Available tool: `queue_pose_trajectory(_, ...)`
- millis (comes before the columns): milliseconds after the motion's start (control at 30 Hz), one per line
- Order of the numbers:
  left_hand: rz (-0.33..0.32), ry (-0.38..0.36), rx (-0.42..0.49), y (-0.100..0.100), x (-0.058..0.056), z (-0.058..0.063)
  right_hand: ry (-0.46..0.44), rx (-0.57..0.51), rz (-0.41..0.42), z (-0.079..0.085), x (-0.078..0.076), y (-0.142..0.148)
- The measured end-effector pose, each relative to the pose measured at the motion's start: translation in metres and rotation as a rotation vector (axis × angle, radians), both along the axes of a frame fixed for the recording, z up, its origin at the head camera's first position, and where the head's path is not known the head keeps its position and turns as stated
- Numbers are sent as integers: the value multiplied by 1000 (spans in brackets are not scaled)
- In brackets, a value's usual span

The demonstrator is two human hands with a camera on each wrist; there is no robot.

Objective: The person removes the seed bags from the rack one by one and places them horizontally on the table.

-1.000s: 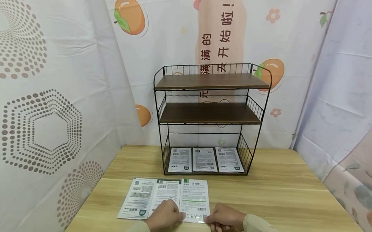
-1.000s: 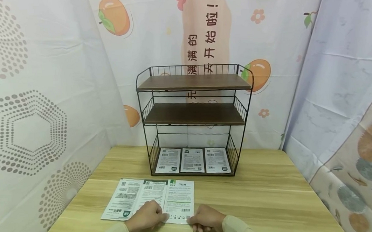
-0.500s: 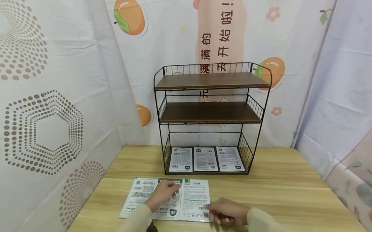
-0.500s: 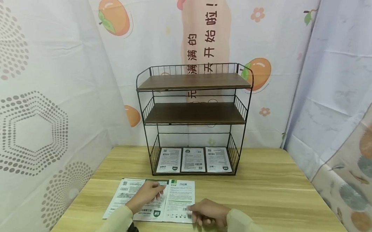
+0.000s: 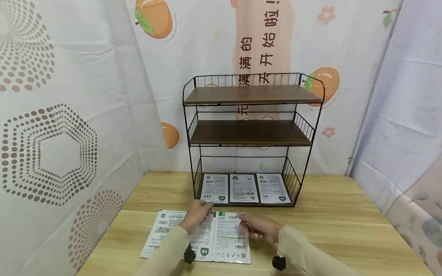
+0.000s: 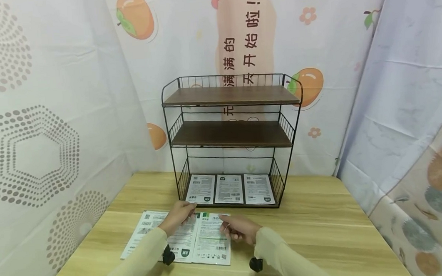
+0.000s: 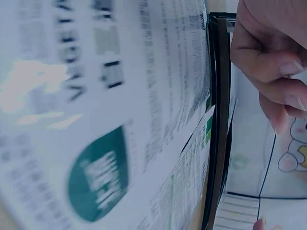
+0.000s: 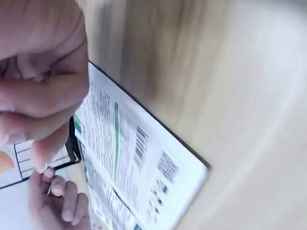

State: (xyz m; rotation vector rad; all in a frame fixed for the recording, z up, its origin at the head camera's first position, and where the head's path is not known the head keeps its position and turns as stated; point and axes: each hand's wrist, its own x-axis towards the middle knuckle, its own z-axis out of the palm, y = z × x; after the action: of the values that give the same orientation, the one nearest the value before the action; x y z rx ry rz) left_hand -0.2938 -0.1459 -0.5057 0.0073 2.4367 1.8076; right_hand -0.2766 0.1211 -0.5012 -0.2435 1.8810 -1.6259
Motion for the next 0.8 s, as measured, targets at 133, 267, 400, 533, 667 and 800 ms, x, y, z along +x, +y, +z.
queue_pose_trajectory(133, 20, 6, 31, -1, -10, 1, -6, -1, -34, 2, -14, -15)
queue_pose_trajectory(267, 44, -11, 37, -1, -19, 2, -13, 12, -107, 7, -26, -30)
queue_pose_trajectory(400, 76, -15, 12, -6, -24, 0, -59, 19, -166, 9, -34, -47)
queue_pose_trajectory(533, 90, -21, 8, -9, -29, -3, -81, 30, -230, 9, -42, -58)
queue_pose_trajectory(667, 102, -25, 3, -9, -31, -4, -91, 6, -281, 3, -48, -66)
queue_pose_trajectory(800, 106, -26, -7, -8, -32, -4, -99, 17, -278, -3, -51, -70)
